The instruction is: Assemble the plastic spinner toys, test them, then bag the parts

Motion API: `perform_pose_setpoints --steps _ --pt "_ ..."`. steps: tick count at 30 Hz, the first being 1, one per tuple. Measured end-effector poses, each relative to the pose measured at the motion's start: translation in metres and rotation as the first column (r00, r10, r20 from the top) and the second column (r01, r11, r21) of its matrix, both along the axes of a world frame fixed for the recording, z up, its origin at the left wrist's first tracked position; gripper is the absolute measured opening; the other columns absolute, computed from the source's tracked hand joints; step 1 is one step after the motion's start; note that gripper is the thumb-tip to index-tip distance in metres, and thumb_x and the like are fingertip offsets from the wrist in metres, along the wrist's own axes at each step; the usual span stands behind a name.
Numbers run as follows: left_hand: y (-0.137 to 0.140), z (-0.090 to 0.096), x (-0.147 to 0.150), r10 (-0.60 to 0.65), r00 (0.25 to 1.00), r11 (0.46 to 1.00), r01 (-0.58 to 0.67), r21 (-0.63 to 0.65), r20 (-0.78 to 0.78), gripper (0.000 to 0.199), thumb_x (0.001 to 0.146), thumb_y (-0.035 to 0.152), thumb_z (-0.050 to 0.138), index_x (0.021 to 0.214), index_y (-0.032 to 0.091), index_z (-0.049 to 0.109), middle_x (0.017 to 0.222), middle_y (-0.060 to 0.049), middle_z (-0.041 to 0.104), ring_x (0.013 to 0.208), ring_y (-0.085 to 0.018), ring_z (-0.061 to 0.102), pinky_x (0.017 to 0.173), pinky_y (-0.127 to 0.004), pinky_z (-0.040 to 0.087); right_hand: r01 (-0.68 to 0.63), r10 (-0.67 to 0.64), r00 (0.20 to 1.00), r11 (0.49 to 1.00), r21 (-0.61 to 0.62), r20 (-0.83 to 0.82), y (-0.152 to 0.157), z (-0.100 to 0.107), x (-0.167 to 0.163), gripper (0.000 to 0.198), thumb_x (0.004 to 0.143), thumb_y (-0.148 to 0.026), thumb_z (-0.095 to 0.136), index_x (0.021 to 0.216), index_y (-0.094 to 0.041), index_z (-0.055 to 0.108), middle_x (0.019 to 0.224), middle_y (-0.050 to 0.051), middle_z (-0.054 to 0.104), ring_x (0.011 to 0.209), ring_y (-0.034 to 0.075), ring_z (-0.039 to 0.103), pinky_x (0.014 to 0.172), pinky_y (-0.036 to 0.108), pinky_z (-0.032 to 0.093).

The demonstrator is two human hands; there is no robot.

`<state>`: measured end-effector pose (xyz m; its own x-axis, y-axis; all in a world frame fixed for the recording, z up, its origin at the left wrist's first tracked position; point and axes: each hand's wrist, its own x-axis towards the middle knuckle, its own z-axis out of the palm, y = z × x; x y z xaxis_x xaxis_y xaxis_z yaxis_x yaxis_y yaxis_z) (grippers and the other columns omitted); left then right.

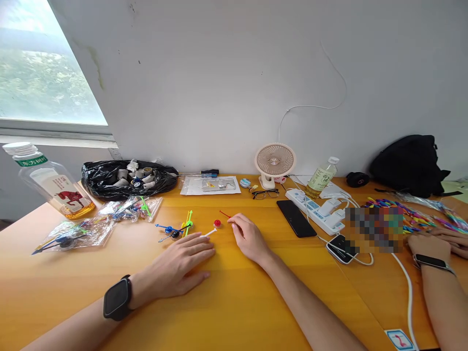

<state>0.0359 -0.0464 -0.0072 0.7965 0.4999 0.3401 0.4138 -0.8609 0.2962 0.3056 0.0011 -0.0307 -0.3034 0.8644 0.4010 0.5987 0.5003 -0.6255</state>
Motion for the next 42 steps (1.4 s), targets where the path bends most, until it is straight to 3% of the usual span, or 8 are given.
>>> perform_pose_setpoints --steps 4,10,17,25,29,32,38,42 --pt "0.018 -0.005 -0.014 0.149 0.989 0.986 -0.149 0.078 0.014 0.023 0.103 0.029 0.057 0.121 0.023 0.068 0.124 -0.009 0.075 0.128 -0.028 0.064 0.121 -0.052 0.042 -0.005 0.003 0.995 1.0 0.021 0.099 -0.002 0.0 0.001 0.03 0.103 -0.024 0.053 0.13 -0.024 0.067 0.131 0.009 0.069 0.123 0.025 0.062 0.111 0.044 0.047" --pt "0.037 -0.017 -0.03 0.327 0.945 0.931 -0.324 0.168 0.01 0.024 0.102 0.024 0.054 0.121 0.021 0.07 0.127 -0.009 0.074 0.133 -0.031 0.06 0.123 -0.058 0.039 -0.051 0.046 0.954 0.999 0.006 0.298 -0.009 0.002 -0.001 0.047 0.104 -0.033 0.056 0.15 -0.028 0.055 0.15 0.008 0.061 0.136 0.028 0.052 0.118 0.051 0.042" --pt "0.027 -0.015 -0.017 0.331 0.933 0.933 -0.346 0.1 0.143 0.039 0.1 0.023 0.058 0.139 0.02 0.06 0.132 -0.011 0.071 0.124 -0.031 0.061 0.105 -0.051 0.054 -0.112 0.118 0.932 0.993 -0.037 0.343 -0.023 0.015 -0.011 0.05 0.105 -0.036 0.056 0.155 -0.032 0.051 0.154 0.005 0.057 0.139 0.027 0.047 0.118 0.05 0.042" --pt "0.019 -0.014 -0.008 0.254 0.953 0.967 -0.252 -0.034 0.164 0.034 0.095 0.022 0.064 0.129 0.025 0.066 0.114 -0.008 0.075 0.113 -0.028 0.063 0.099 -0.046 0.054 -0.282 0.286 0.954 0.958 -0.054 0.091 -0.029 0.02 -0.021 0.03 0.103 -0.023 0.056 0.128 -0.03 0.07 0.123 0.006 0.074 0.117 0.026 0.062 0.106 0.045 0.049" --pt "0.016 -0.013 -0.006 0.228 0.96 0.974 -0.225 -0.034 0.164 0.024 0.096 0.023 0.064 0.119 0.026 0.07 0.106 -0.006 0.076 0.105 -0.026 0.064 0.095 -0.044 0.053 -0.207 0.198 0.976 0.973 -0.098 -0.09 -0.025 0.014 -0.021 0.025 0.104 -0.018 0.047 0.108 -0.025 0.071 0.106 0.006 0.073 0.101 0.022 0.066 0.095 0.039 0.053" --pt "0.015 -0.009 -0.005 0.3 0.921 0.952 -0.305 -0.019 0.249 0.01 0.1 0.026 0.06 0.103 0.023 0.069 0.094 -0.006 0.072 0.091 -0.024 0.063 0.083 -0.04 0.053 -0.187 0.134 0.962 0.959 -0.213 -0.238 -0.025 0.012 -0.023 0.015 0.104 -0.023 0.051 0.106 -0.023 0.065 0.101 0.005 0.071 0.095 0.02 0.067 0.086 0.034 0.053" --pt "0.015 -0.015 -0.005 0.286 0.916 0.956 -0.254 -0.145 0.281 0.019 0.105 0.026 0.055 0.12 0.023 0.066 0.108 -0.005 0.074 0.099 -0.02 0.068 0.089 -0.034 0.054 -0.308 0.097 0.881 0.86 -0.406 -0.464 -0.03 0.006 -0.038 0.022 0.101 -0.044 0.061 0.105 -0.022 0.061 0.096 0.003 0.07 0.075 0.014 0.06 0.067 0.027 0.05" --pt "0.019 -0.021 -0.005 0.322 0.906 0.943 -0.281 -0.18 0.275 0.019 0.107 0.027 0.053 0.114 0.023 0.071 0.1 -0.004 0.076 0.09 -0.019 0.071 0.084 -0.032 0.055 -0.251 0.027 0.894 0.857 -0.449 -0.448 -0.03 0.001 -0.043 0.029 0.099 -0.05 0.064 0.1 -0.021 0.062 0.086 0.001 0.069 0.062 0.012 0.055 0.06 0.026 0.045"
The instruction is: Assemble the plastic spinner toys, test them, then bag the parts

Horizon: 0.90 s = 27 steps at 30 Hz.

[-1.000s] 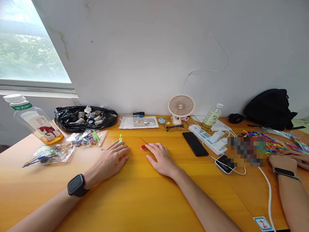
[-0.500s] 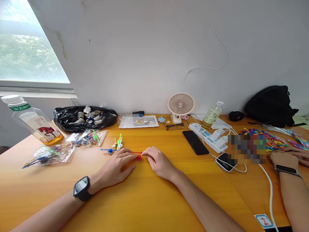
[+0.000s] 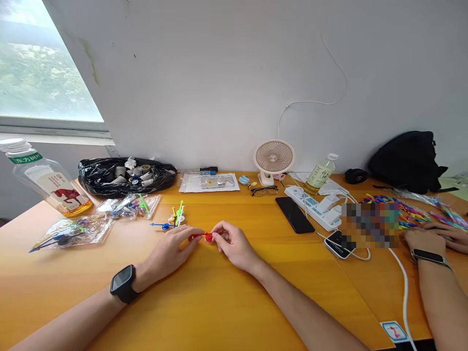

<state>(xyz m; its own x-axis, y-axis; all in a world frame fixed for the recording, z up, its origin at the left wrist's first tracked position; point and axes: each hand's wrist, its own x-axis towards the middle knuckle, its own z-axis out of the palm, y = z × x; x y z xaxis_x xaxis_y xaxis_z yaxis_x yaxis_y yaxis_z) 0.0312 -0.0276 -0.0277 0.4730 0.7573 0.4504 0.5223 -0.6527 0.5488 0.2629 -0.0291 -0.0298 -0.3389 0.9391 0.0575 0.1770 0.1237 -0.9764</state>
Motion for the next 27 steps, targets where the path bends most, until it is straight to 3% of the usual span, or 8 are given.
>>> perform_pose_setpoints --steps 4,6,13,21,27 --pt "0.002 0.001 -0.001 -0.008 0.999 1.0 0.007 -0.025 -0.034 0.02 0.107 0.027 0.055 0.11 0.023 0.074 0.096 -0.004 0.075 0.088 -0.019 0.07 0.08 -0.03 0.054 0.049 -0.06 0.994 0.992 0.114 0.087 0.002 0.0 0.002 0.029 0.099 -0.048 0.063 0.096 -0.021 0.069 0.09 0.003 0.07 0.079 0.017 0.062 0.072 0.029 0.05" --pt "0.002 0.002 -0.001 -0.036 0.999 0.999 0.035 -0.026 -0.035 0.022 0.107 0.028 0.054 0.111 0.023 0.076 0.097 -0.005 0.075 0.089 -0.019 0.069 0.081 -0.03 0.054 0.061 -0.071 0.994 0.992 0.113 0.085 0.003 0.0 0.003 0.026 0.099 -0.046 0.063 0.099 -0.021 0.07 0.089 0.003 0.069 0.08 0.017 0.063 0.075 0.029 0.05" --pt "0.002 0.002 -0.001 -0.06 0.99 0.997 0.065 0.03 -0.128 0.031 0.11 0.027 0.048 0.132 0.025 0.069 0.099 -0.006 0.075 0.089 -0.021 0.066 0.079 -0.032 0.052 0.098 -0.101 0.991 0.995 0.036 0.087 0.006 -0.006 0.004 0.025 0.096 -0.043 0.065 0.104 -0.02 0.066 0.075 -0.001 0.062 0.065 0.014 0.058 0.058 0.025 0.043" --pt "0.002 0.004 -0.001 -0.071 0.977 0.993 0.087 0.074 -0.2 0.032 0.109 0.024 0.046 0.127 0.029 0.073 0.1 -0.006 0.075 0.087 -0.021 0.064 0.078 -0.034 0.052 0.131 -0.141 0.978 0.989 0.068 0.151 0.007 -0.01 0.004 0.023 0.096 -0.042 0.063 0.103 -0.02 0.065 0.076 -0.002 0.059 0.051 0.009 0.044 0.047 0.023 0.031" --pt "0.0 0.005 0.005 -0.042 0.975 0.988 0.073 0.135 -0.219 0.022 0.106 0.025 0.053 0.116 0.026 0.073 0.107 -0.007 0.073 0.093 -0.023 0.063 0.083 -0.038 0.052 0.124 -0.155 0.967 0.979 0.16 0.203 0.005 -0.009 0.003 0.023 0.098 -0.044 0.062 0.097 -0.021 0.068 0.083 0.001 0.067 0.055 0.011 0.049 0.052 0.026 0.036"
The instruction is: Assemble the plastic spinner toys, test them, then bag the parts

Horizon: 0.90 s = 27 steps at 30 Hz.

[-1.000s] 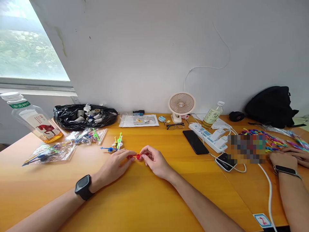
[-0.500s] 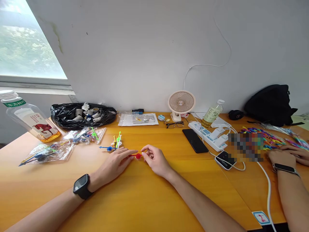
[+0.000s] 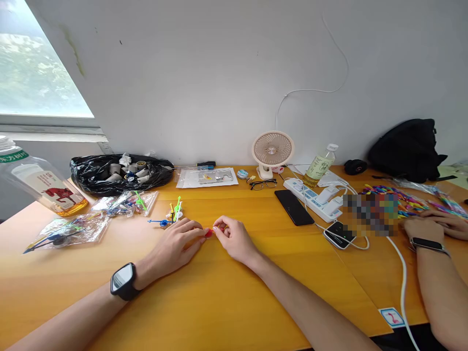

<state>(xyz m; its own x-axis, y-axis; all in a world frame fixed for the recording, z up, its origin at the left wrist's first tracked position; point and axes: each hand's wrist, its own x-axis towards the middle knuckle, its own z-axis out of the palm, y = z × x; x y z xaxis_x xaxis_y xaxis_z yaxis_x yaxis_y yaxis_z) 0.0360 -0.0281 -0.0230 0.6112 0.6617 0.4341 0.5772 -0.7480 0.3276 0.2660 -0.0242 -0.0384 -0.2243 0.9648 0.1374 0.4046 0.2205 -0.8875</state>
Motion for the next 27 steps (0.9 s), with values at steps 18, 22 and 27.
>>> perform_pose_setpoints --steps 18,22,27 --pt "-0.005 0.003 0.007 0.001 0.999 0.999 -0.003 -0.043 -0.035 0.015 0.101 0.021 0.054 0.111 0.024 0.064 0.108 -0.007 0.07 0.1 -0.026 0.061 0.088 -0.041 0.05 -0.019 0.004 0.99 0.994 0.111 0.138 -0.001 0.004 -0.001 0.018 0.1 -0.036 0.059 0.09 -0.023 0.066 0.078 0.0 0.065 0.057 0.014 0.049 0.055 0.028 0.038" --pt "-0.008 0.008 0.003 0.049 0.997 0.998 -0.047 -0.042 0.063 0.048 0.093 0.036 0.07 0.137 0.025 0.055 0.128 -0.009 0.066 0.115 -0.031 0.059 0.102 -0.048 0.047 0.047 -0.099 0.973 0.969 0.243 0.207 -0.006 0.016 0.004 0.022 0.102 -0.039 0.057 0.114 -0.024 0.068 0.112 0.007 0.072 0.056 0.012 0.054 0.062 0.031 0.048" --pt "-0.007 0.01 -0.003 0.166 0.972 0.986 -0.159 -0.053 0.165 0.041 0.104 0.032 0.053 0.145 0.025 0.049 0.135 -0.009 0.063 0.122 -0.029 0.054 0.108 -0.047 0.044 0.142 -0.188 0.958 0.967 0.211 0.217 -0.014 0.032 0.006 0.044 0.102 -0.05 0.055 0.133 -0.02 0.064 0.1 0.008 0.075 0.052 0.013 0.051 0.063 0.033 0.049"
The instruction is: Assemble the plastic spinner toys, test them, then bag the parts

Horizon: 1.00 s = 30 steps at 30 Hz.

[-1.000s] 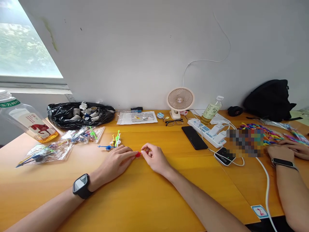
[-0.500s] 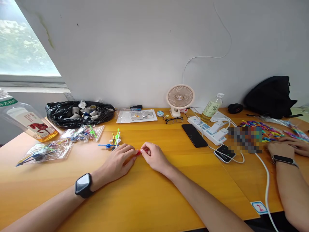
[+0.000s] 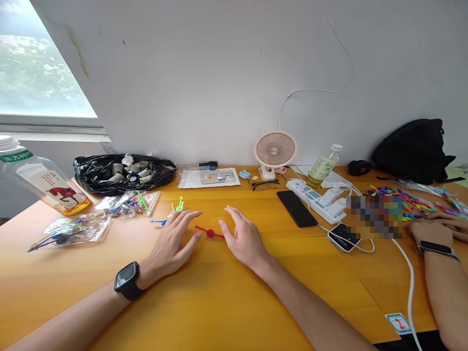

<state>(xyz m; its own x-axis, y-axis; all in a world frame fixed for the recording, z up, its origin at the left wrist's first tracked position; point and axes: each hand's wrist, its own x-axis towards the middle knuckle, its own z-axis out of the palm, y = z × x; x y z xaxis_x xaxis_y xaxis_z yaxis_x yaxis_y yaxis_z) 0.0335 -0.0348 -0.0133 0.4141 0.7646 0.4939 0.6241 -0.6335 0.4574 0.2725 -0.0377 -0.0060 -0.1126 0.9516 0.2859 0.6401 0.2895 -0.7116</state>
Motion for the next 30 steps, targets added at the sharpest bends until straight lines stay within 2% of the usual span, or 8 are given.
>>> perform_pose_setpoints --steps 1,3,6,12,17,21,25,30 --pt "0.001 -0.001 -0.001 0.025 1.0 1.0 -0.025 0.001 0.012 0.038 0.106 0.03 0.05 0.144 0.025 0.049 0.135 -0.009 0.063 0.122 -0.029 0.054 0.108 -0.047 0.043 -0.031 0.026 0.997 0.997 -0.076 -0.067 -0.001 0.002 -0.001 0.046 0.102 -0.053 0.053 0.132 -0.02 0.064 0.081 0.003 0.071 0.049 0.014 0.048 0.058 0.031 0.046" --pt "0.003 -0.003 -0.002 0.063 0.998 0.998 -0.063 0.004 0.024 0.036 0.108 0.03 0.046 0.143 0.024 0.05 0.134 -0.009 0.063 0.122 -0.029 0.054 0.107 -0.048 0.044 -0.142 0.087 0.966 0.965 -0.22 -0.241 -0.002 0.003 -0.002 0.048 0.103 -0.058 0.048 0.125 -0.02 0.067 0.053 -0.006 0.05 0.043 0.014 0.039 0.049 0.028 0.037" --pt "0.003 -0.005 -0.002 0.083 0.996 0.996 -0.084 0.006 0.02 0.035 0.108 0.031 0.046 0.142 0.024 0.051 0.133 -0.009 0.063 0.121 -0.029 0.054 0.106 -0.048 0.044 -0.203 0.096 0.915 0.949 -0.242 -0.392 -0.002 0.001 -0.002 0.046 0.103 -0.061 0.05 0.112 -0.021 0.069 0.05 -0.009 0.033 0.043 0.012 0.031 0.044 0.026 0.028" --pt "0.005 -0.005 -0.002 0.153 0.987 0.986 -0.149 0.07 -0.053 0.035 0.105 0.034 0.052 0.139 0.025 0.054 0.133 -0.009 0.065 0.126 -0.032 0.052 0.107 -0.05 0.042 -0.127 0.091 0.953 0.986 -0.11 -0.289 0.008 -0.01 0.006 0.039 0.102 -0.057 0.055 0.099 -0.021 0.069 0.061 -0.003 0.05 0.05 0.013 0.045 0.05 0.027 0.032" --pt "0.021 -0.012 -0.015 0.322 0.936 0.943 -0.303 0.14 -0.139 0.037 0.101 0.037 0.058 0.135 0.024 0.059 0.14 -0.012 0.064 0.134 -0.039 0.048 0.109 -0.057 0.038 -0.098 0.09 0.981 0.995 -0.035 -0.17 0.016 -0.017 0.015 0.035 0.103 -0.053 0.054 0.097 -0.022 0.069 0.061 -0.003 0.051 0.052 0.014 0.05 0.052 0.028 0.034" --pt "0.034 -0.022 -0.027 0.399 0.895 0.916 -0.381 0.123 -0.197 0.038 0.098 0.04 0.062 0.133 0.025 0.063 0.139 -0.013 0.065 0.131 -0.042 0.05 0.109 -0.063 0.037 -0.082 0.081 0.987 0.997 -0.008 -0.139 0.02 -0.019 0.02 0.035 0.103 -0.052 0.053 0.097 -0.022 0.07 0.063 -0.003 0.053 0.053 0.014 0.05 0.053 0.028 0.034" --pt "0.041 -0.028 -0.031 0.314 0.923 0.949 -0.311 0.049 -0.222 0.035 0.106 0.034 0.048 0.137 0.025 0.062 0.142 -0.011 0.064 0.125 -0.036 0.058 0.103 -0.055 0.049 -0.093 0.094 0.99 0.996 0.016 -0.102 0.019 -0.02 0.019 0.035 0.104 -0.051 0.052 0.093 -0.022 0.069 0.064 -0.003 0.052 0.054 0.013 0.045 0.054 0.028 0.031" --pt "0.051 -0.035 -0.035 0.134 0.979 0.991 -0.135 0.001 -0.152 0.037 0.108 0.027 0.039 0.136 0.023 0.063 0.148 -0.011 0.059 0.135 -0.03 0.055 0.114 -0.05 0.047 -0.109 0.109 0.989 0.994 0.008 -0.097 0.02 -0.024 0.015 0.037 0.104 -0.051 0.051 0.09 -0.021 0.069 0.064 -0.003 0.052 0.055 0.013 0.043 0.055 0.029 0.03"
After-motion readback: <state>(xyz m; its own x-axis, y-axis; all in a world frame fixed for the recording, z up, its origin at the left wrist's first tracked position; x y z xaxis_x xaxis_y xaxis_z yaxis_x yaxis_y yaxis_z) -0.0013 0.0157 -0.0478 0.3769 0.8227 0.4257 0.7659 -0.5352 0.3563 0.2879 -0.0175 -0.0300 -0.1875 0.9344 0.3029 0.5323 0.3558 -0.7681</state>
